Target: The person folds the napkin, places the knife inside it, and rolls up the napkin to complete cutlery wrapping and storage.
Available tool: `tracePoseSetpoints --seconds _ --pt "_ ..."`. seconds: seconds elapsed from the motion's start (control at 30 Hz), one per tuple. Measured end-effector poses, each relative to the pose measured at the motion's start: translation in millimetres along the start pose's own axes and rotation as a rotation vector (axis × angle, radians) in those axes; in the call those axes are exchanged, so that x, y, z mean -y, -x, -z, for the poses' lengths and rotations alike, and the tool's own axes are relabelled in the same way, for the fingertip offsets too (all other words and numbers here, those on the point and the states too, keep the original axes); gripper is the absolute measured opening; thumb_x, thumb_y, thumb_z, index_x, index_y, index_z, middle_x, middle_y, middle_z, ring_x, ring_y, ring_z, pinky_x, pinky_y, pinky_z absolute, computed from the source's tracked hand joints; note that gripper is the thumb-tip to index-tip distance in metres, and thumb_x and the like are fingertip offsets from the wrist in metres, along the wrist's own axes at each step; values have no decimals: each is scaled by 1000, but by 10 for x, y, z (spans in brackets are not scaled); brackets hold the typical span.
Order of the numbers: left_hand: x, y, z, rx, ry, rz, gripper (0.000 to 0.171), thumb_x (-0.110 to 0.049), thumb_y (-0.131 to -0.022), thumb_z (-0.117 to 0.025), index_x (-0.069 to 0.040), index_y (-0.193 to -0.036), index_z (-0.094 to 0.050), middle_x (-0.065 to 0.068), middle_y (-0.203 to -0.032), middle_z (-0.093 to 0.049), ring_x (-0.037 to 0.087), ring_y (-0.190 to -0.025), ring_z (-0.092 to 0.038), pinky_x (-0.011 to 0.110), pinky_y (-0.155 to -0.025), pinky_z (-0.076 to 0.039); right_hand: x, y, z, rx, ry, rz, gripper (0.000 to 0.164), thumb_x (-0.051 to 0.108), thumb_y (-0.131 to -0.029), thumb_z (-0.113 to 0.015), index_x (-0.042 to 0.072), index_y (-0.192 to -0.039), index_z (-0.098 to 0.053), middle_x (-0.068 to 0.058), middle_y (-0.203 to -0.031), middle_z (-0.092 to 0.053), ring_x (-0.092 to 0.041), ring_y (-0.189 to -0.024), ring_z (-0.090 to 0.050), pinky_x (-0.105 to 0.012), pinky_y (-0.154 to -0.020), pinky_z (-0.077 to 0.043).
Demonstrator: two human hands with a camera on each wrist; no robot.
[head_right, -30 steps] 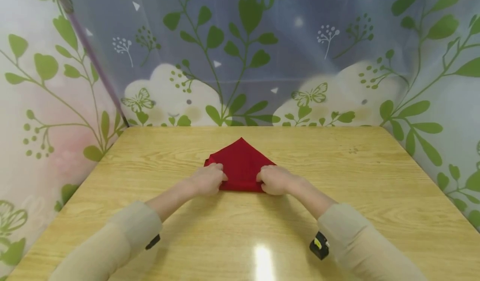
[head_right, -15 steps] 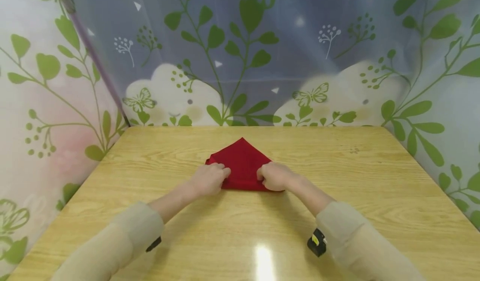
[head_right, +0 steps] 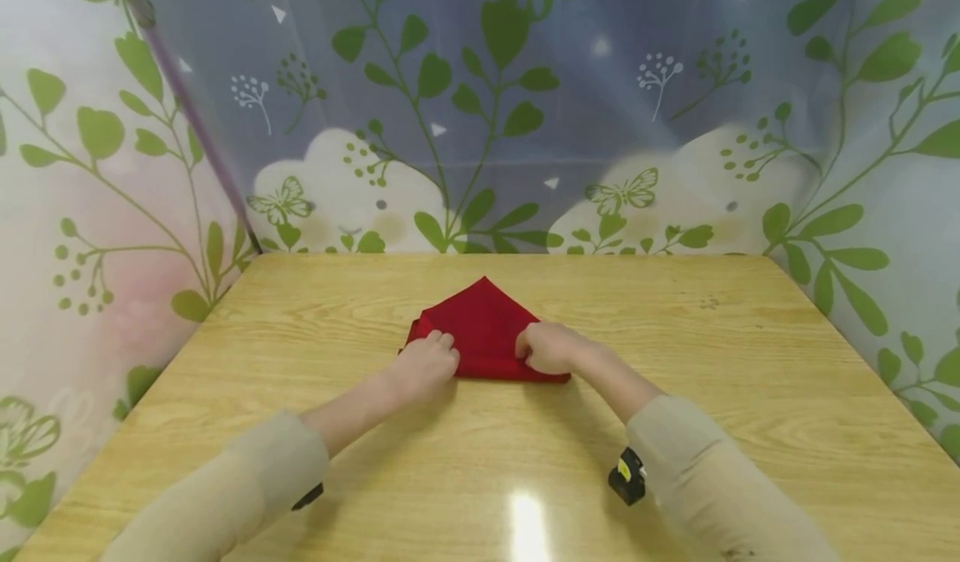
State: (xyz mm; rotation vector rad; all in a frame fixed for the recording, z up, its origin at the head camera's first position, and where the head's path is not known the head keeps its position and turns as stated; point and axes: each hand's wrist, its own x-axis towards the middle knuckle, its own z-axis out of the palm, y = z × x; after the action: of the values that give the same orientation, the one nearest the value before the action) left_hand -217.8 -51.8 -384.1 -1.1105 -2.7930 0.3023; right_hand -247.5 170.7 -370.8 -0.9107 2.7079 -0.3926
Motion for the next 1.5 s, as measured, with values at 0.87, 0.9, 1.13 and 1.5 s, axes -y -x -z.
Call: tracePoseSetpoints --seconds 0.87,0.9,1.13,1.5 --pt "61 -3 -81 -14 12 -22 20 -6 -84 -57 -8 -64 -58 7 -70 -56 20 -68 -53 29 -62 -47 127 102 -235 -244 447 110 19 13 -74 -73 8 -80 -56 -2 -76 -50 -19 -69 -51 -31 -58 -44" --pt "64 -1 -83 -17 16 -26 20 -6 -84 -57 -8 -64 -58 7 -70 -56 20 -68 -53 29 -63 -47 125 98 -237 -245 449 112 18 12 -74 -73 8 -79 -55 -2 -76 -50 -19 -69 -51 -31 -58 -45" --pt "71 4 -88 -53 30 -46 13 -6 -84 -58 -7 -71 -55 5 -66 -57 19 -64 -57 28 -61 -47 85 53 -211 -218 425 128 12 10 -75 -70 7 -80 -59 -3 -74 -53 -19 -68 -53 -34 -63 -45" --pt "119 -30 -63 8 106 -8 10 -8 -83 -60 -8 -75 -53 2 -64 -54 16 -60 -54 26 -58 -44 87 20 -111 -96 335 83 13 12 -79 -69 6 -91 -66 -6 -88 -62 -22 -83 -61 -37 -72 -49"
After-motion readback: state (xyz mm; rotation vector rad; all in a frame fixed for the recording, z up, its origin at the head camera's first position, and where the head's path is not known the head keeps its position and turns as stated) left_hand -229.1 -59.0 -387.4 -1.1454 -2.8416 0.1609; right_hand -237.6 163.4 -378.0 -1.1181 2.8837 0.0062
